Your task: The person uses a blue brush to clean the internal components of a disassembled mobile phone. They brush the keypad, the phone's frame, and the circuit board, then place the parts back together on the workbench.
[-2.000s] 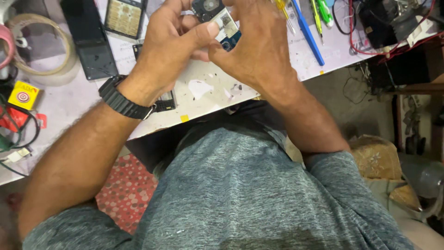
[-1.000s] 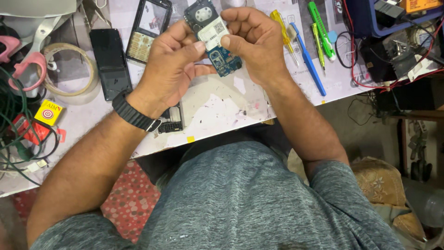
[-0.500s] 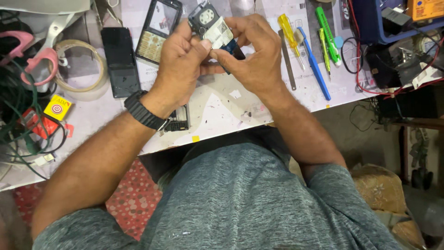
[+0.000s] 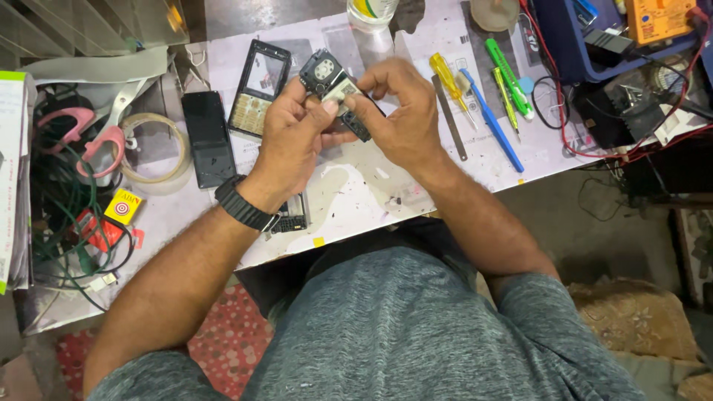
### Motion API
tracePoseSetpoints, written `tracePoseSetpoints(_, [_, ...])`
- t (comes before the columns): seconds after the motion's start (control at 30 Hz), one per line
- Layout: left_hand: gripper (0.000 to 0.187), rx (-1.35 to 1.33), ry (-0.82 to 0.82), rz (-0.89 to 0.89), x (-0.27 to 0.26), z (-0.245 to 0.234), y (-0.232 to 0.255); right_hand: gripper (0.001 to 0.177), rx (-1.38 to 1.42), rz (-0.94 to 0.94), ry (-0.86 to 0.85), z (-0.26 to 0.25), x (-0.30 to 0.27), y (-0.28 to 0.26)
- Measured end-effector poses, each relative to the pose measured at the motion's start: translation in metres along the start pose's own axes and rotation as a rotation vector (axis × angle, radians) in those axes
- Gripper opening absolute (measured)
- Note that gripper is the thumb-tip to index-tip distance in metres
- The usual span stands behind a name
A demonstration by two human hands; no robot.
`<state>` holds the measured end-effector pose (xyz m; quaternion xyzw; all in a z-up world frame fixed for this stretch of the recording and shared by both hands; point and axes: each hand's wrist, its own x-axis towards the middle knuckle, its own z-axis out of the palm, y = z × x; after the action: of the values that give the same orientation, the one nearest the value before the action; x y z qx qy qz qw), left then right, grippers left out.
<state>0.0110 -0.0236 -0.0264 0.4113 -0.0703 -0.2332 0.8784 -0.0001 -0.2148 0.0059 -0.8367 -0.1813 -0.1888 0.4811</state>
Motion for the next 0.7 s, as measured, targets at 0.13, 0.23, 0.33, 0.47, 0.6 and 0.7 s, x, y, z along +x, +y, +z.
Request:
tracePoseSetpoints(0.13, [0.025,0.029,0.025,0.0,0.001,0.004,0.0,0.021,0.063,0.017,-0.014,0.003,-0.003,0.001])
tracePoseSetpoints(0.23, [0.025,0.04,0.038,0.002,0.001,0.006,0.001,0.028,0.037,-0.034,-0.026,0.001,-0.002,-0.002])
tracePoseSetpoints(0.33, [0.025,0.079,0.059,-0.004,0.001,0.005,0.001,0.035,0.046,-0.07,-0.065,-0.002,0.001,-0.002])
tracePoseSetpoints(0.47, [0.025,0.106,0.048,0.01,0.002,0.003,-0.003,0.036,0.126,0.053,-0.165,-0.007,0.0,0.002])
tracePoseSetpoints(0.6, [0.029,0.082,-0.016,0.018,-0.001,0.003,0.001,0.032,0.21,0.077,-0.207,-0.009,-0.004,0.01])
tracePoseSetpoints(0.7, [0.031,-0.001,-0.063,0.01,-0.002,0.005,0.007,0.028,0.398,0.165,-0.184,-0.011,-0.005,0.016])
